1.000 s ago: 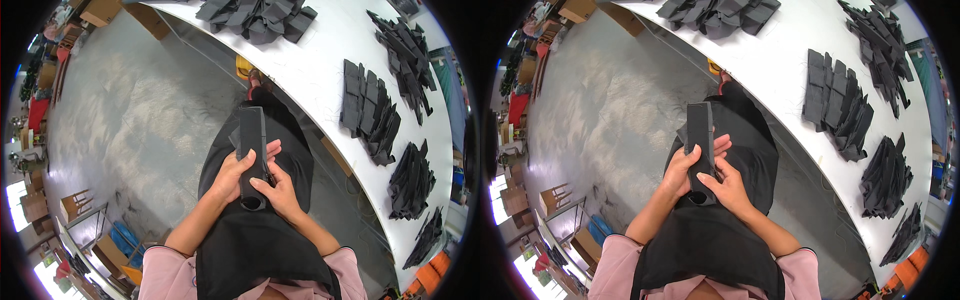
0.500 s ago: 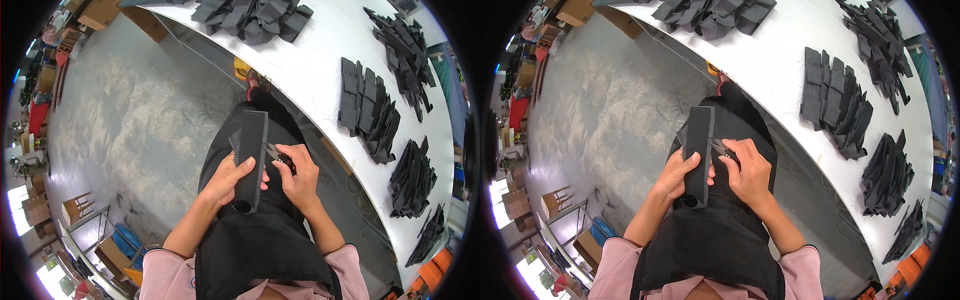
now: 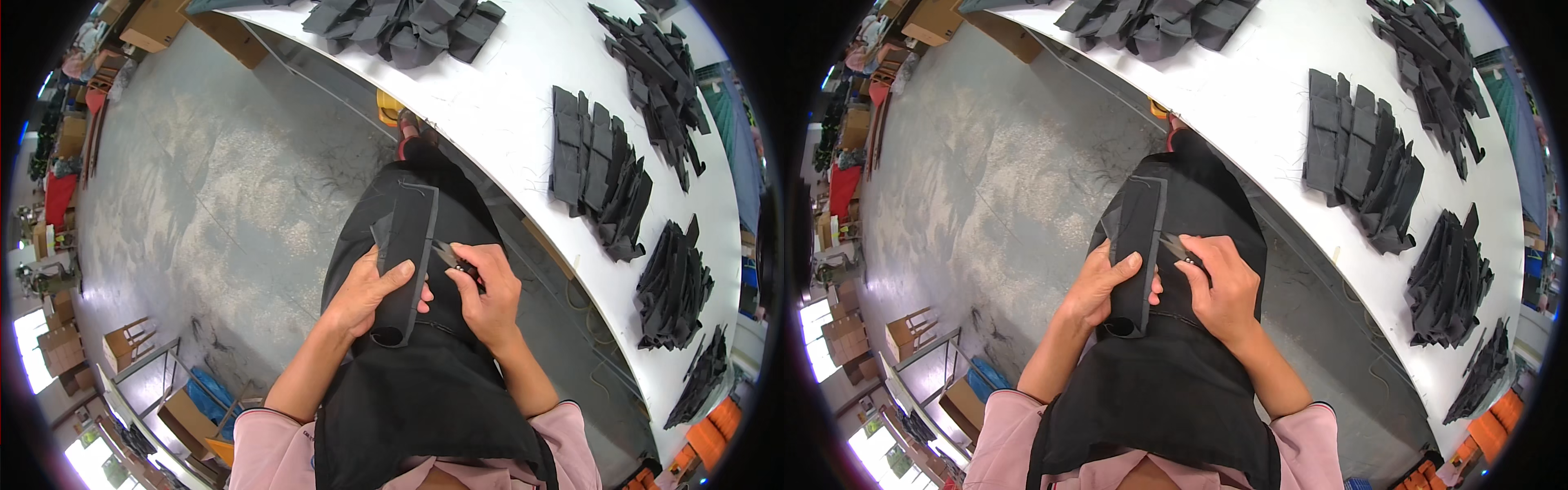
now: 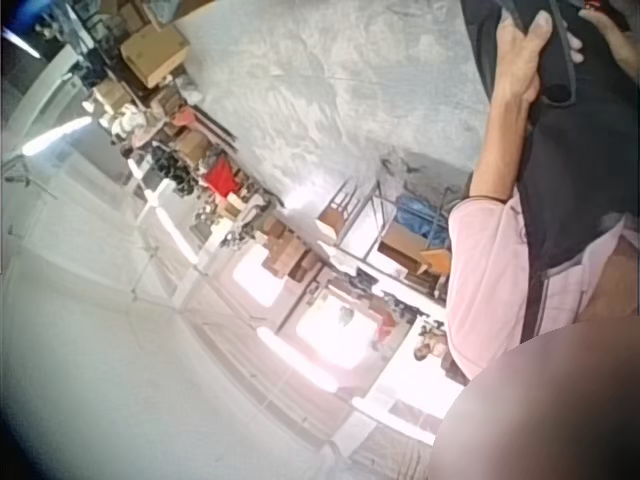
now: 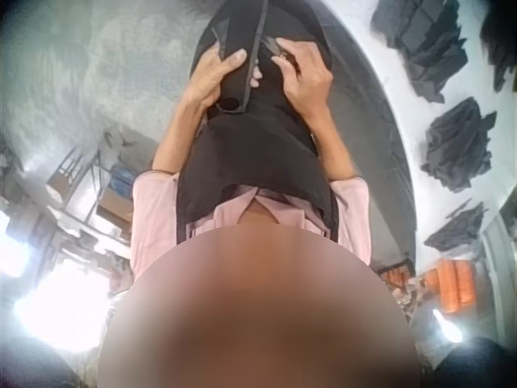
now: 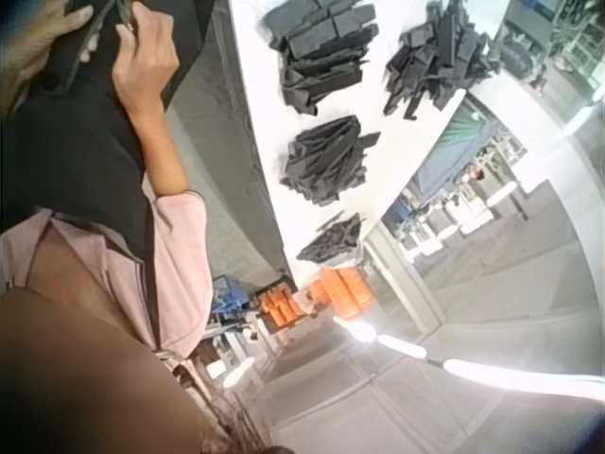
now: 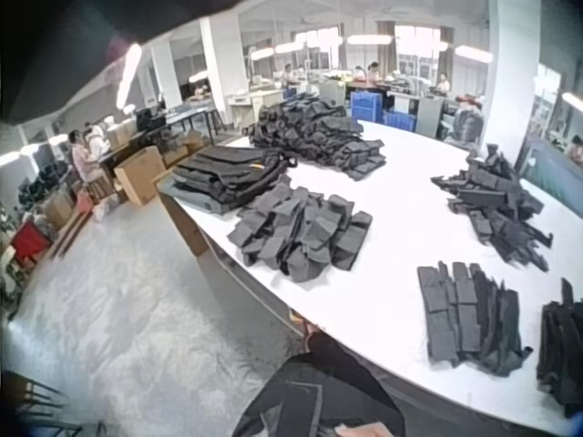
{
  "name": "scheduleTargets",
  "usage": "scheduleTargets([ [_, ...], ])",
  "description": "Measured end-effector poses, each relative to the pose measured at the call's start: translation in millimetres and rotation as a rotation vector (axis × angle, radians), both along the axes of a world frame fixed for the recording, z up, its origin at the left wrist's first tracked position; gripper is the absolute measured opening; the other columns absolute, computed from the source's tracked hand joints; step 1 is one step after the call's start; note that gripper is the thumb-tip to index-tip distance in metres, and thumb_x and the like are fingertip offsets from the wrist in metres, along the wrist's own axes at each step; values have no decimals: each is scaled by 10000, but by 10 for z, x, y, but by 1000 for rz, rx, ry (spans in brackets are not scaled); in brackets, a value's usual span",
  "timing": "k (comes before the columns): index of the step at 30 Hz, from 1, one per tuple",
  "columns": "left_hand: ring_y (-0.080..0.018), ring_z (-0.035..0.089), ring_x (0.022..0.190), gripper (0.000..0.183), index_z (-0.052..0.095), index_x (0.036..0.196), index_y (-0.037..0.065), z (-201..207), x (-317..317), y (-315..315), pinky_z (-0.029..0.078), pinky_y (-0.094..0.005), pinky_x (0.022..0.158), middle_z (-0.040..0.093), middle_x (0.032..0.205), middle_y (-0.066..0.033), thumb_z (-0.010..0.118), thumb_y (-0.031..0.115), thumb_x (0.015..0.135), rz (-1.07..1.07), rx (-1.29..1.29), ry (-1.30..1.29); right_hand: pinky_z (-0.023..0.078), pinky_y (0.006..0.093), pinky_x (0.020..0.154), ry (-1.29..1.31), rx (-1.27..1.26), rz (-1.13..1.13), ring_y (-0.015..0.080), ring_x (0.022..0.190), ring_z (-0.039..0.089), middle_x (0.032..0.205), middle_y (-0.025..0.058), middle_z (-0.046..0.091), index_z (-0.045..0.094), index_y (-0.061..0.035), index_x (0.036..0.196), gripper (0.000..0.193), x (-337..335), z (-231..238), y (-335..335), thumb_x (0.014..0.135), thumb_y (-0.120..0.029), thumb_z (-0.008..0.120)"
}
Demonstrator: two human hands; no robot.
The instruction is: The recorder is inspecting and trimming small black fabric strips using a small pair of snips/scissors at a factory workbench.
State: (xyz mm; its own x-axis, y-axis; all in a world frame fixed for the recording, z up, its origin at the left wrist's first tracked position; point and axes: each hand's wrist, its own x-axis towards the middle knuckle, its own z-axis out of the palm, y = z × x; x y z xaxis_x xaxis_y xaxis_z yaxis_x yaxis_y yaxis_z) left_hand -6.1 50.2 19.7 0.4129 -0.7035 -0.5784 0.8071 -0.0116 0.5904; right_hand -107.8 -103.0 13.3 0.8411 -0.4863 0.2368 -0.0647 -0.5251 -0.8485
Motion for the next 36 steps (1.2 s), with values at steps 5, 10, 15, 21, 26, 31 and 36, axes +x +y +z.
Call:
scheduleTargets([
  [5, -202, 649, 746, 413, 423, 1154, 5, 13, 2, -17, 571, -337, 663, 592, 905, -106, 644, 236, 892, -16, 14, 6, 493, 283, 592, 5, 77, 19, 217, 679, 619, 841, 108, 618, 639, -26, 996, 251, 3, -37, -33, 751, 22, 668],
  [10, -181, 646, 745, 404, 437, 1160, 17, 2, -8, -19, 570, -324, 657, 595, 925, -97, 638, 247, 895, -55, 53, -34, 464, 277, 549, 25, 1, 66, 190, 602, 567, 849, 83, 522, 634, -41, 1000, 266, 6, -12, -62, 743, 10, 677],
  [15, -147, 632, 744, 431, 432, 1208, 17, -4, -30, -16, 565, -295, 646, 592, 950, -81, 628, 243, 897, -115, 43, -40, 460, 271, 549, 50, 23, 117, 185, 628, 567, 839, 81, 522, 635, -45, 996, 279, 88, 51, -7, 728, 8, 695],
  [21, -151, 628, 756, 442, 411, 1246, 16, -32, -24, -17, 562, -286, 641, 586, 972, -85, 610, 209, 902, -151, 51, -56, 450, 267, 541, -3, -150, 134, 171, 651, 568, 828, 72, 519, 641, -49, 982, 264, 136, -69, 12, 730, 2, 702],
  [26, -198, 636, 778, 491, 312, 1337, 64, 82, -9, -70, 562, -314, 669, 569, 1078, -142, 561, 152, 923, -157, 45, -87, 468, 233, 614, -65, 339, -13, 117, 659, 564, 778, 43, 530, 587, -17, 1035, 281, 142, -9, -18, 768, 44, 646],
  [31, -257, 644, 823, 526, 240, 1376, 120, 74, 21, -61, 553, -369, 762, 536, 1166, -205, 537, 191, 949, -239, -186, -45, 394, 169, 551, 197, 1162, 89, 27, 634, 495, 735, -28, 555, 614, -55, 935, 160, 255, -79, -222, 814, -115, 700],
  [36, -289, 647, 833, 544, 272, 1345, 75, -30, 91, -123, 545, -372, 758, 555, 1133, -254, 535, 336, 947, -183, -213, 30, 427, 187, 567, 103, 1036, -12, 57, 649, 514, 790, -2, 556, 584, -29, 1002, 222, 158, -11, -124, 812, -78, 689],
])
